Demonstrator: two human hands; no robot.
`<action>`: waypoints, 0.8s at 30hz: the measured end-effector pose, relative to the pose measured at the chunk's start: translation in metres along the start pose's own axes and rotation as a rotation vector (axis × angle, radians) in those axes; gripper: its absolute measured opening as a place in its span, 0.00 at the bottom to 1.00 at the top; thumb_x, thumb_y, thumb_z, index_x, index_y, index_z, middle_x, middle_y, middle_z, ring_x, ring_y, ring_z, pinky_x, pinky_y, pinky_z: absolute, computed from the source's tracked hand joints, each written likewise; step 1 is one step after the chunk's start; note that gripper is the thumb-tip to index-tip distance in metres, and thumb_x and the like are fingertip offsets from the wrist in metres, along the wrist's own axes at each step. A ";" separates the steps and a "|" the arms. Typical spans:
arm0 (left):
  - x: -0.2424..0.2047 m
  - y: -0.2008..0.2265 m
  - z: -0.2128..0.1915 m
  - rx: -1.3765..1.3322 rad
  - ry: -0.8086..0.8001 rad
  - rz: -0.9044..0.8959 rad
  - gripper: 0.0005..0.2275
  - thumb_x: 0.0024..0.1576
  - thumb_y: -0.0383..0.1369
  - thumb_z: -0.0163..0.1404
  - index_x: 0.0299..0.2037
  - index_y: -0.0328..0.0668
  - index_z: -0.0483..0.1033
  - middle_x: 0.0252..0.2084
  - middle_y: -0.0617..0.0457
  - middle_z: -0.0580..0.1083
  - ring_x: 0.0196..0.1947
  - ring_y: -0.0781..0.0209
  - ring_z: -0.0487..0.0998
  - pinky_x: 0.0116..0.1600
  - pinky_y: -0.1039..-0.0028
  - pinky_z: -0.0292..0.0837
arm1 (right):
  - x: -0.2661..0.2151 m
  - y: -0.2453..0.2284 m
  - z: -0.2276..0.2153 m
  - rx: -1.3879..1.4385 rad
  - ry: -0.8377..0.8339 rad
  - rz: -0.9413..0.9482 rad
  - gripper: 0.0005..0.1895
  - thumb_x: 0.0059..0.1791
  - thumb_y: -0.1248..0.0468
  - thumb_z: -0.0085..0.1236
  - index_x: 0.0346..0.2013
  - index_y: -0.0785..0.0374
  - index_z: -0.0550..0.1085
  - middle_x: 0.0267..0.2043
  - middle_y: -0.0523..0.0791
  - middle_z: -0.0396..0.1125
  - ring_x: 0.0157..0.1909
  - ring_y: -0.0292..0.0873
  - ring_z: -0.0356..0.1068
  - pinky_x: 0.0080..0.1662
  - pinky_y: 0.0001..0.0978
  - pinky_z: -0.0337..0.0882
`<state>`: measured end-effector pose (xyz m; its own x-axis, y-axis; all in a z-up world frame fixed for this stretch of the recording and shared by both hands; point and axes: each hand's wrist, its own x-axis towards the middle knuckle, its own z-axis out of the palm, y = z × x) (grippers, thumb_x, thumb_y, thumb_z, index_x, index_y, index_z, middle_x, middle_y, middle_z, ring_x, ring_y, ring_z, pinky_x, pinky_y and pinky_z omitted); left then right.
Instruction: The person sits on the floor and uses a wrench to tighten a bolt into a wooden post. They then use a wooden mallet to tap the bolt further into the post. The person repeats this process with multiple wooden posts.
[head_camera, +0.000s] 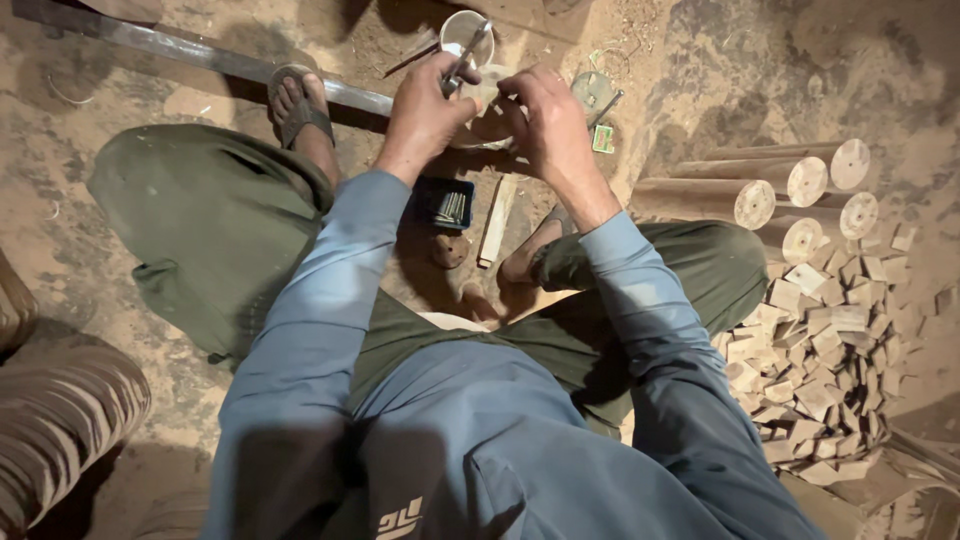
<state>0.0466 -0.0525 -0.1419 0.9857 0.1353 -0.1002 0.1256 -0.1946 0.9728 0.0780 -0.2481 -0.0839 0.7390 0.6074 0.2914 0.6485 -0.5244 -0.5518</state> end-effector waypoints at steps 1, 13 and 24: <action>0.001 -0.002 0.002 0.001 -0.016 -0.012 0.12 0.49 0.29 0.62 0.42 0.39 0.79 0.31 0.53 0.75 0.30 0.65 0.74 0.36 0.74 0.70 | 0.001 -0.001 0.000 -0.013 -0.003 -0.012 0.10 0.50 0.74 0.63 0.44 0.68 0.74 0.42 0.51 0.70 0.45 0.54 0.73 0.46 0.42 0.73; 0.014 -0.026 0.023 0.029 -0.049 0.201 0.12 0.50 0.28 0.64 0.44 0.38 0.81 0.36 0.51 0.81 0.35 0.62 0.82 0.42 0.69 0.77 | -0.004 -0.014 -0.011 0.029 -0.018 0.001 0.16 0.52 0.74 0.60 0.55 0.67 0.74 0.47 0.51 0.69 0.49 0.55 0.71 0.50 0.42 0.72; 0.014 -0.021 0.020 0.038 -0.076 0.117 0.10 0.50 0.32 0.69 0.35 0.39 0.83 0.28 0.60 0.78 0.28 0.72 0.76 0.34 0.77 0.69 | -0.082 0.107 0.033 0.289 0.450 0.522 0.07 0.56 0.71 0.56 0.49 0.68 0.71 0.40 0.46 0.69 0.37 0.38 0.67 0.39 0.33 0.71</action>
<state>0.0598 -0.0664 -0.1677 0.9994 0.0357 -0.0036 0.0121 -0.2419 0.9702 0.0809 -0.3346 -0.1929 0.9811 -0.0128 0.1930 0.1654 -0.4622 -0.8712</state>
